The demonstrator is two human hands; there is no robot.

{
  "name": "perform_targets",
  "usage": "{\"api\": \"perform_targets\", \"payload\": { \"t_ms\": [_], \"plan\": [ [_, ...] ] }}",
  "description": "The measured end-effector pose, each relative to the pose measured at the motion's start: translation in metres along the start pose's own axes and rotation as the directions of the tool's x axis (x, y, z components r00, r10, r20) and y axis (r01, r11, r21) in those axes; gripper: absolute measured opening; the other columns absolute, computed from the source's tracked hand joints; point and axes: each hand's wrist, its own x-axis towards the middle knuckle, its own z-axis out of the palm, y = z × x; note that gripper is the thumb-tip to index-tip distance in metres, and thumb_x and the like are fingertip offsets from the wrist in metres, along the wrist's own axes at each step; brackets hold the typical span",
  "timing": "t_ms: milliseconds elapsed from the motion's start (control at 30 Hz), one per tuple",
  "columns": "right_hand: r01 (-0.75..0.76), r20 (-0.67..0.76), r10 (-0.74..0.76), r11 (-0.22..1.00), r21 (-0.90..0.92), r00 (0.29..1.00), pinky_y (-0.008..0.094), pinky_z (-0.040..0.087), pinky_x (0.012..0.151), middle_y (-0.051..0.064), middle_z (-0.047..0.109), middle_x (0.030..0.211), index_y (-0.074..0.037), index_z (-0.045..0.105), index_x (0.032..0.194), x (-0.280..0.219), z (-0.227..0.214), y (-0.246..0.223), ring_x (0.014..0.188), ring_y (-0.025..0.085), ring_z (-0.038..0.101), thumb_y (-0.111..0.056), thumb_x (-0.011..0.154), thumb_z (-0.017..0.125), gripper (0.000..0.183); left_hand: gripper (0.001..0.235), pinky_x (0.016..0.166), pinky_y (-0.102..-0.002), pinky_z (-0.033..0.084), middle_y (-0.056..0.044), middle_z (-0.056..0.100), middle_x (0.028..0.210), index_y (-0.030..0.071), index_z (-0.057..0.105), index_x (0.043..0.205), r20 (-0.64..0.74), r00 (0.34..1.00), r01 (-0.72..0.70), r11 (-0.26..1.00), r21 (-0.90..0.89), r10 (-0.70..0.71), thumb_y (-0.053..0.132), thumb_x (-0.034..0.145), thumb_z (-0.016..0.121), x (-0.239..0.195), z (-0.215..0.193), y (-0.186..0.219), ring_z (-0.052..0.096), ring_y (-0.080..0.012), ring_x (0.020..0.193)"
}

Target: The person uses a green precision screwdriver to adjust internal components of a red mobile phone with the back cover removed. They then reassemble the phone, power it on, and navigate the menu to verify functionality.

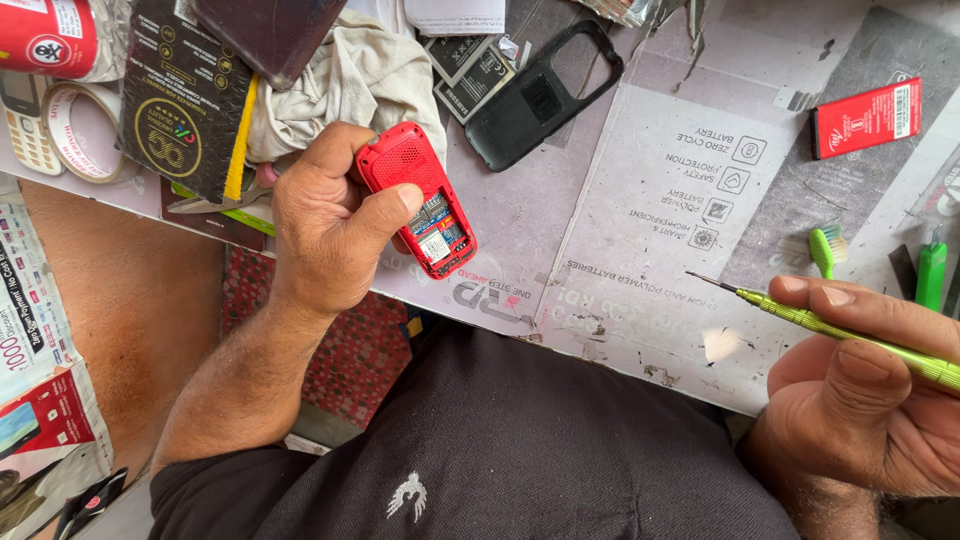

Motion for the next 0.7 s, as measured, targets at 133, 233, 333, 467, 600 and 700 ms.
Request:
{"api": "perform_targets", "payload": {
  "t_ms": [133,233,333,467,600,700],
  "plan": [
    [0.005,0.003,-0.005,1.0,0.002,1.0,0.038,0.068,0.077,0.023,0.072,0.1,-0.007,0.04,0.149,0.001,0.001,0.0,0.081,0.03,0.077,-0.025,0.119,0.06,0.04,0.017,0.076,-0.022,0.054,-0.001,0.066,0.096,0.001,0.06,0.113,0.009,1.0,0.024,1.0,-0.009,-0.024,0.005,0.099,0.069,-0.001,0.0,-0.001,0.06,-0.0036,0.082],
    [0.013,0.001,-0.013,1.0,0.001,1.0,0.038,0.069,0.077,0.023,0.072,0.1,-0.007,0.04,0.15,0.002,0.001,-0.002,0.081,0.03,0.077,-0.025,0.119,0.06,0.041,0.014,0.076,-0.022,0.052,-0.001,0.065,0.093,0.0,0.061,0.11,0.049,0.998,0.045,0.995,-0.093,-0.041,0.003,0.098,0.068,0.0,-0.002,-0.002,0.058,-0.0039,0.081],
    [0.025,0.006,-0.025,1.0,0.014,1.0,0.038,0.069,0.078,0.023,0.072,0.1,-0.007,0.04,0.151,0.005,0.001,-0.007,0.081,0.03,0.077,-0.025,0.119,0.06,0.041,0.014,0.078,-0.024,0.051,-0.002,0.065,0.093,-0.001,0.061,0.108,0.086,0.994,0.084,0.969,-0.235,-0.065,0.0,0.095,0.066,0.002,-0.003,-0.004,0.058,-0.0054,0.081],
    [0.063,0.057,-0.068,0.994,0.087,0.996,0.039,0.07,0.078,0.023,0.072,0.1,-0.008,0.039,0.152,0.009,0.007,-0.014,0.082,0.031,0.078,-0.024,0.119,0.06,0.042,0.013,0.085,-0.026,0.052,-0.004,0.067,0.097,-0.001,0.061,0.108,0.1,0.993,0.087,0.938,-0.334,-0.057,0.0,0.096,0.065,0.003,-0.003,-0.003,0.06,-0.0083,0.086],
    [0.09,0.144,-0.108,0.988,0.123,0.984,0.039,0.07,0.079,0.023,0.071,0.1,-0.008,0.039,0.152,0.013,0.005,-0.022,0.083,0.031,0.078,-0.024,0.12,0.06,0.042,0.013,0.088,-0.026,0.052,-0.006,0.068,0.101,-0.001,0.06,0.11,0.119,0.991,0.103,0.931,-0.351,-0.064,0.002,0.1,0.068,0.003,0.008,-0.002,0.062,-0.0093,0.09],
    [0.118,0.219,-0.128,0.991,0.056,0.967,0.04,0.069,0.082,0.024,0.074,0.103,-0.018,0.032,0.155,0.015,0.004,-0.027,0.084,0.031,0.08,-0.02,0.121,0.055,0.041,0.017,0.089,-0.026,0.054,-0.006,0.068,0.103,-0.001,0.058,0.115,0.187,0.979,0.135,0.946,-0.295,-0.082,0.001,0.102,0.07,0.01,0.032,0.003,0.063,-0.0087,0.093]
  ]
}}
